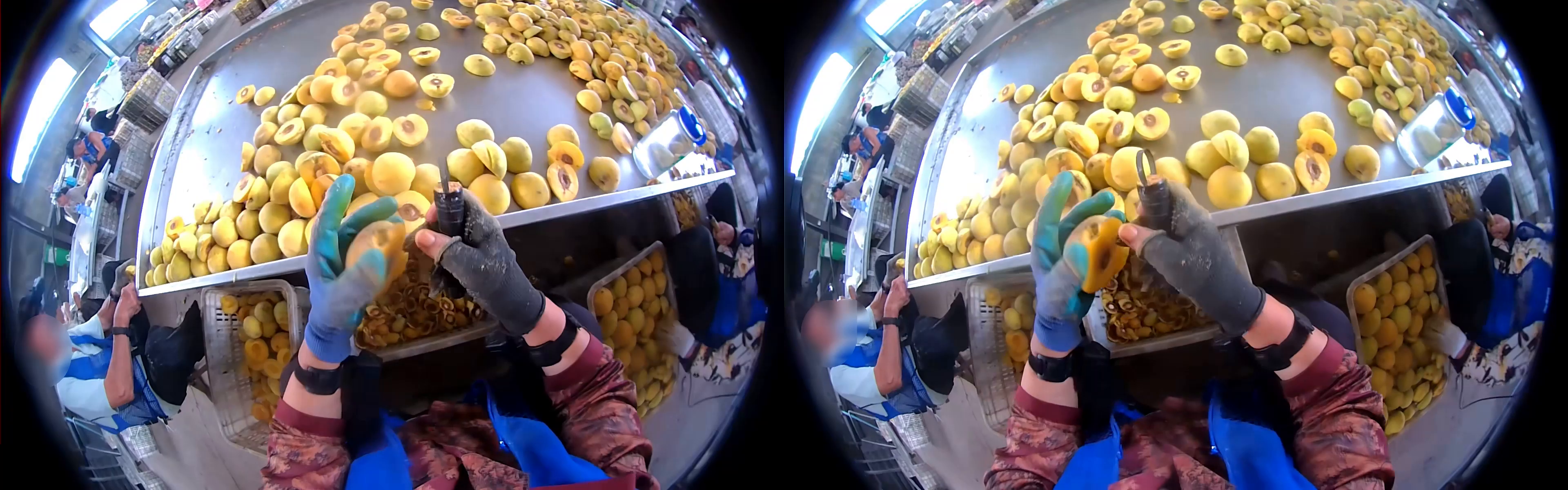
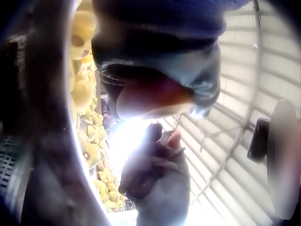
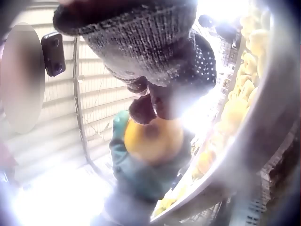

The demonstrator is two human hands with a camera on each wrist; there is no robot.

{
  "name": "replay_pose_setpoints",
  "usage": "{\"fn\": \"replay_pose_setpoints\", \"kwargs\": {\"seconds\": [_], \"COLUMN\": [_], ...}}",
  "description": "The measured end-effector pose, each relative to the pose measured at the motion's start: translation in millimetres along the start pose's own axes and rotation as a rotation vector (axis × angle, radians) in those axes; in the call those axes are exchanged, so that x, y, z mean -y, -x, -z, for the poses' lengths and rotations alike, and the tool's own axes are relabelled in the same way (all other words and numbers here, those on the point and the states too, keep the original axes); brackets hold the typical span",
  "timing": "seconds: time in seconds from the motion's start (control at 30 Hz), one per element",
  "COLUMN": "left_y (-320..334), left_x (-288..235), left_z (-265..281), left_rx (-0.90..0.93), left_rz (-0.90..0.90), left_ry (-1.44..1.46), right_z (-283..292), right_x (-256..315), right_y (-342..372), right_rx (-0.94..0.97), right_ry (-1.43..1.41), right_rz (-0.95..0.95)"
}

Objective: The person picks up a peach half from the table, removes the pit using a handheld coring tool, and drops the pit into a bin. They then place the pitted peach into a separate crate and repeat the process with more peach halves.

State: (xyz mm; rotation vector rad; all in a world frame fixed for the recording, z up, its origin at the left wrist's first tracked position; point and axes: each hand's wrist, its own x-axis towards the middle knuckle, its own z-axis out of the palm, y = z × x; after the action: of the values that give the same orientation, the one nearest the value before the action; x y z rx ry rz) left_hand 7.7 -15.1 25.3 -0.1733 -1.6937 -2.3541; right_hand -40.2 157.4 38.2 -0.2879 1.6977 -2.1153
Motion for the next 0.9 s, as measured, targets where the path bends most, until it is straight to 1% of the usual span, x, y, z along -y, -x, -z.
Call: {"fn": "replay_pose_setpoints", "kwargs": {"seconds": [0.03,0.1,0.17,0.23,0.3,0.33,0.43,0.53,0.63,0.73,0.83,0.87,0.9], "left_y": [1,2,3,2,-2,-3,-1,-1,0,2,6,6,7], "left_x": [0,-3,-4,-3,-6,-10,-2,8,8,21,20,21,20], "left_z": [0,-4,-4,2,3,-2,-4,0,1,6,-3,0,-2], "left_rx": [0.04,0.047,0.059,0.145,0.244,0.234,0.217,0.201,0.19,0.13,0.025,0.043,0.02], "left_rz": [-0.014,-0.018,0.001,-0.111,-0.221,-0.238,-0.169,-0.3,-0.353,-0.283,-0.076,-0.119,-0.077], "left_ry": [-0.051,-0.149,-0.239,-0.476,-0.752,-0.782,-0.667,-0.69,-0.753,-0.524,-0.225,-0.297,-0.275], "right_z": [1,1,1,0,1,2,9,13,14,6,7,5,4], "right_x": [4,7,6,15,7,3,-13,-15,-10,-5,-18,-17,-14], "right_y": [0,-1,-2,0,-1,-1,-2,3,5,10,10,10,11], "right_rx": [0.013,0.039,0.087,0.123,0.139,0.147,0.182,0.159,0.219,0.179,0.204,0.189,0.169], "right_ry": [-0.049,-0.152,-0.189,-0.214,-0.209,-0.204,-0.22,-0.365,-0.483,-0.486,-0.429,-0.472,-0.446], "right_rz": [-0.05,-0.149,-0.162,-0.195,-0.13,-0.097,-0.122,-0.199,-0.285,-0.316,-0.264,-0.261,-0.264]}}
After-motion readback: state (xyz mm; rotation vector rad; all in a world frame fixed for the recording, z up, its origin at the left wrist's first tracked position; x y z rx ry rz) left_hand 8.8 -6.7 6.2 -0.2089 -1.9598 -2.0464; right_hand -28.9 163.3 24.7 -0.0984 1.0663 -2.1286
